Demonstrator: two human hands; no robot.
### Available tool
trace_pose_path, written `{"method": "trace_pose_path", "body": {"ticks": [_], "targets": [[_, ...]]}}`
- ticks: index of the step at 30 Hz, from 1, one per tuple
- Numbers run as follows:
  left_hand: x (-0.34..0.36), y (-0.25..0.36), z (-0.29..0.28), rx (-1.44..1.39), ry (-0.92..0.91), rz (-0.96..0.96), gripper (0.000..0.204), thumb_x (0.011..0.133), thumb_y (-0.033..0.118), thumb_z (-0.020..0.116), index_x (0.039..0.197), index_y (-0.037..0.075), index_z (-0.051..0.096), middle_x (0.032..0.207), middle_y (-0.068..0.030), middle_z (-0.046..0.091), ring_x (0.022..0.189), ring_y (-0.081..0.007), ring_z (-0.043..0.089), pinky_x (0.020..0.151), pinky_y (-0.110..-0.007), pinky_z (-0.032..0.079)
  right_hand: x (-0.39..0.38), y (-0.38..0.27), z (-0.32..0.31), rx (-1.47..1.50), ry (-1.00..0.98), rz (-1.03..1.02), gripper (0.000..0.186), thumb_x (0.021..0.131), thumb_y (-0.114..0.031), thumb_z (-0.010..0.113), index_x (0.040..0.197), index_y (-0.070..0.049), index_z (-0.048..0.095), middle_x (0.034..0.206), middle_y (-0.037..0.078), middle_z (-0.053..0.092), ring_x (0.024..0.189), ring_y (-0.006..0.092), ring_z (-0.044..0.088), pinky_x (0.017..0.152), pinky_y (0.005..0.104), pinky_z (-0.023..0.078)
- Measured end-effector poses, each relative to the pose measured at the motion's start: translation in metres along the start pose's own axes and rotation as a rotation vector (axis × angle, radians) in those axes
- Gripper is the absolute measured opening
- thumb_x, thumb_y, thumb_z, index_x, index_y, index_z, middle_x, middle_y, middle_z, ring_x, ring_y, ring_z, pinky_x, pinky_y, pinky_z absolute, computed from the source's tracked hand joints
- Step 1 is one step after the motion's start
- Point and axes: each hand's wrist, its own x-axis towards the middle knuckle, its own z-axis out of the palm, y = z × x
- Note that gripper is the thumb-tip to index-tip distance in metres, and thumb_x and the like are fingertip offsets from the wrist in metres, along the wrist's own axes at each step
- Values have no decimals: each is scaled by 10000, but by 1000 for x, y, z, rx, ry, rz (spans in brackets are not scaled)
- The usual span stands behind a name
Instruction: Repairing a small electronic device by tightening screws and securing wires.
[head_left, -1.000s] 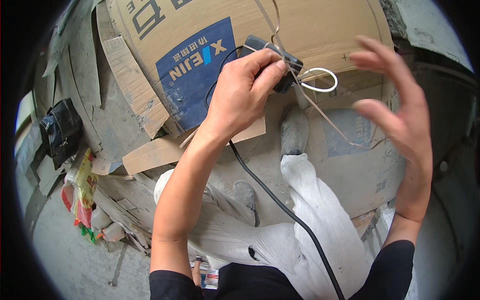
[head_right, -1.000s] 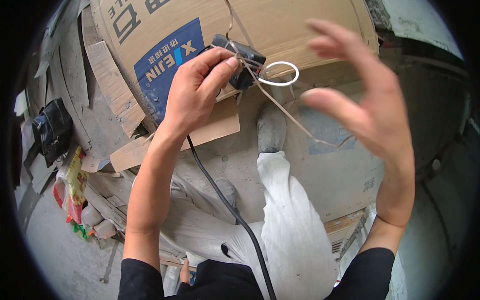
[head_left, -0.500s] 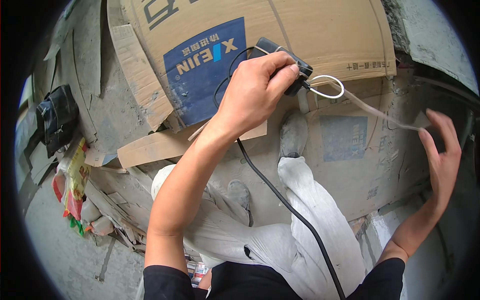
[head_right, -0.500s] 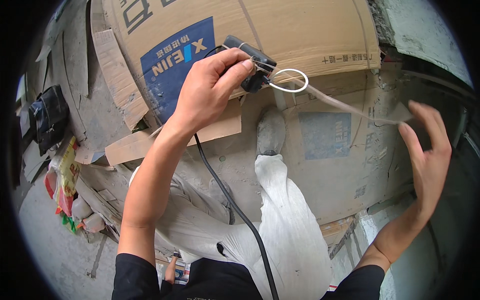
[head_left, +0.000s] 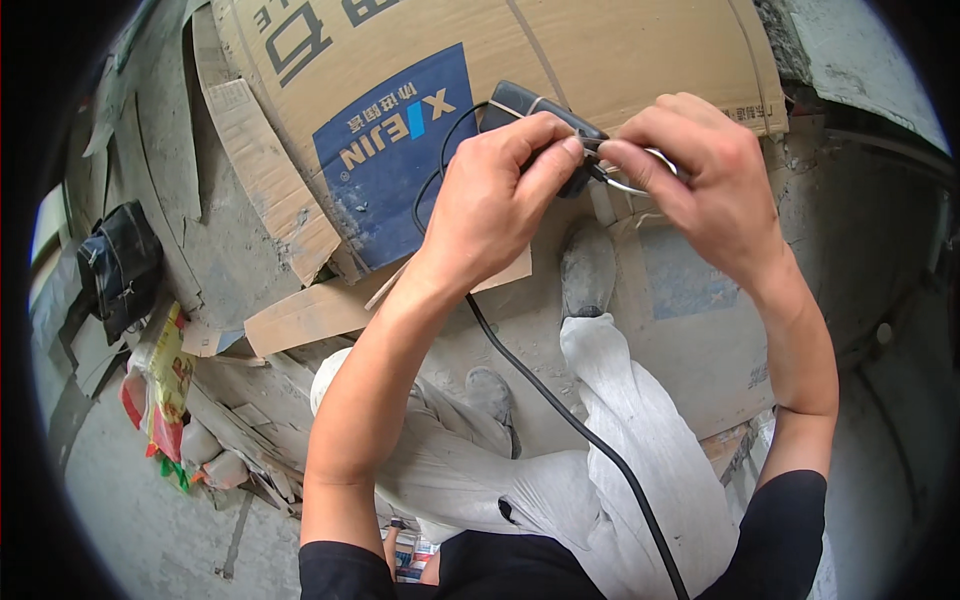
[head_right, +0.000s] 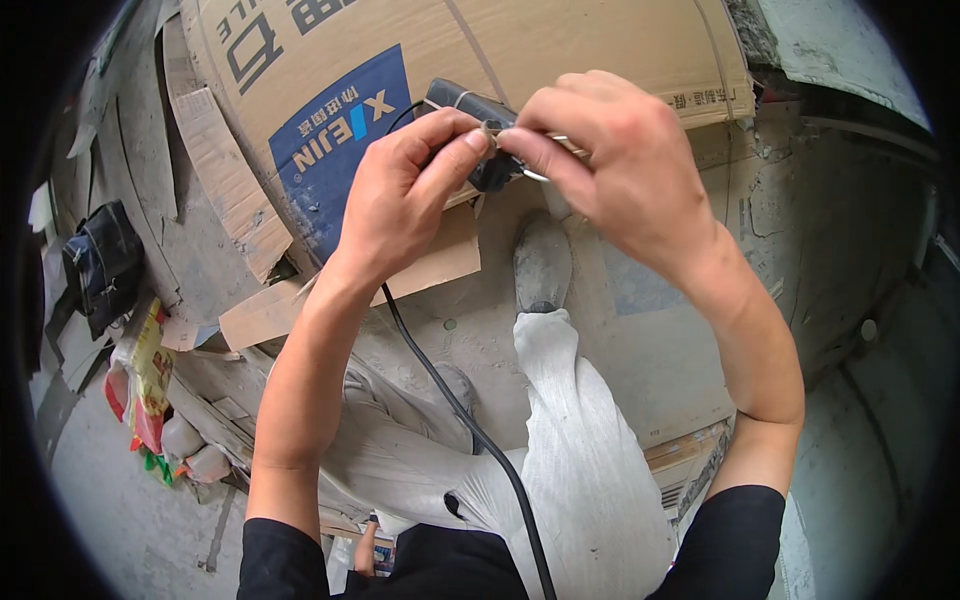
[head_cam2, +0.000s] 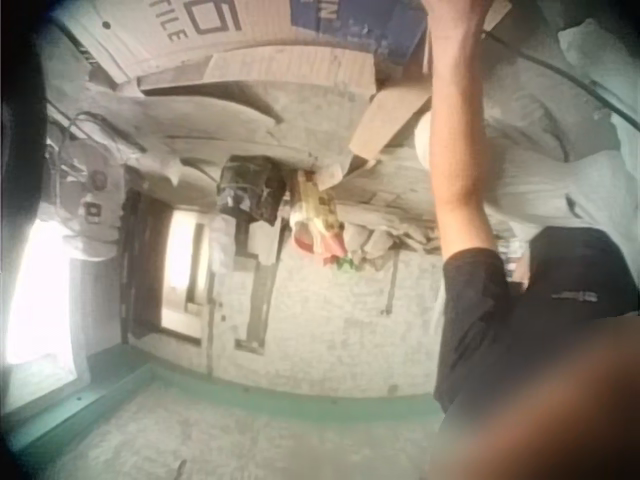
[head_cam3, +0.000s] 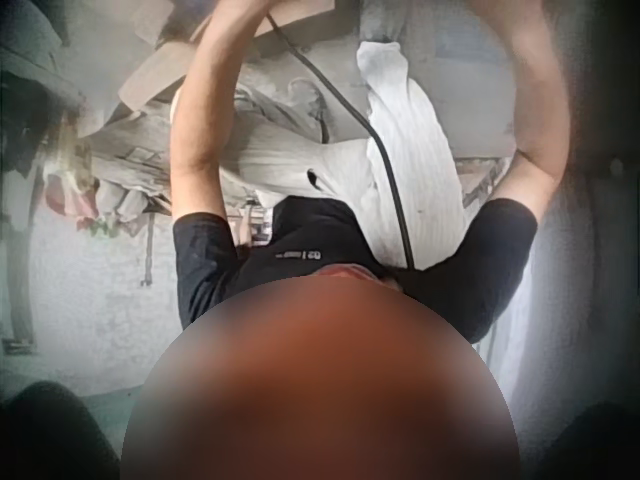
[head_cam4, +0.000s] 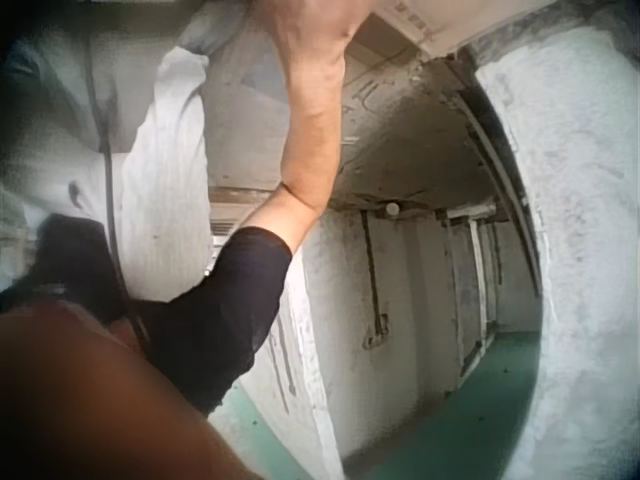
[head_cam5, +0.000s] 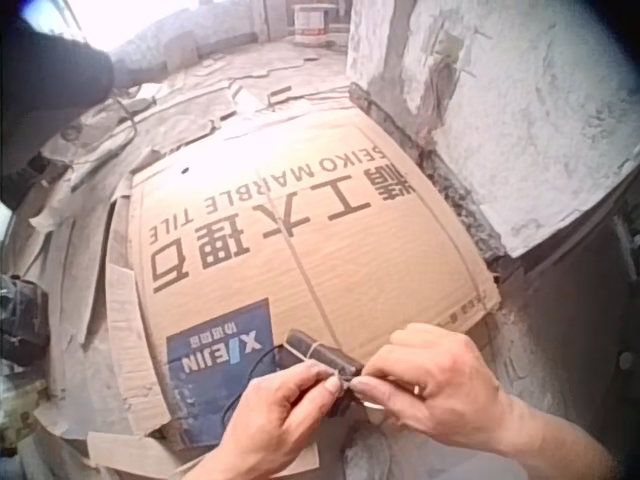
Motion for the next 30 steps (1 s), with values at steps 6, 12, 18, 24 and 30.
{"method": "trace_pose_path", "body": {"ticks": [6,12,18,24,30], "targets": [[-1,5,3,81,55,92,222,1181,205,726,1192,-9,781,866,-41,686,788,-100,587,724,-296,500,20,16,7,291,54,137,267,1073,-225,830,978,24,820,736,94,709,638,113,594,593,351,445],[-1,8,8,152,92,145,166,1155,158,757,1183,-3,781,860,-90,711,738,-144,614,698,-320,516,23,22,4,276,80,147,308,1071,-266,836,971,25,835,648,47,617,602,91,524,556,343,397],[-1,12,13,222,104,213,134,1129,143,754,1108,12,734,883,-215,738,780,-419,734,703,-473,566,25,30,0,298,-11,216,305,1070,-260,835,962,24,842,646,31,562,605,91,492,554,333,356],[-12,8,12,311,46,284,102,1110,116,758,1101,19,725,871,-200,721,778,-397,730,702,-466,570,33,59,0,384,84,208,305,1099,-243,850,949,21,816,732,-73,577,695,29,466,593,276,343],[-18,11,6,365,-68,278,91,1087,67,766,1147,8,731,895,-192,723,823,-393,736,735,-457,581,43,59,0,207,51,190,320,1102,-266,847,981,29,818,723,-41,598,693,39,484,591,291,351]]}}
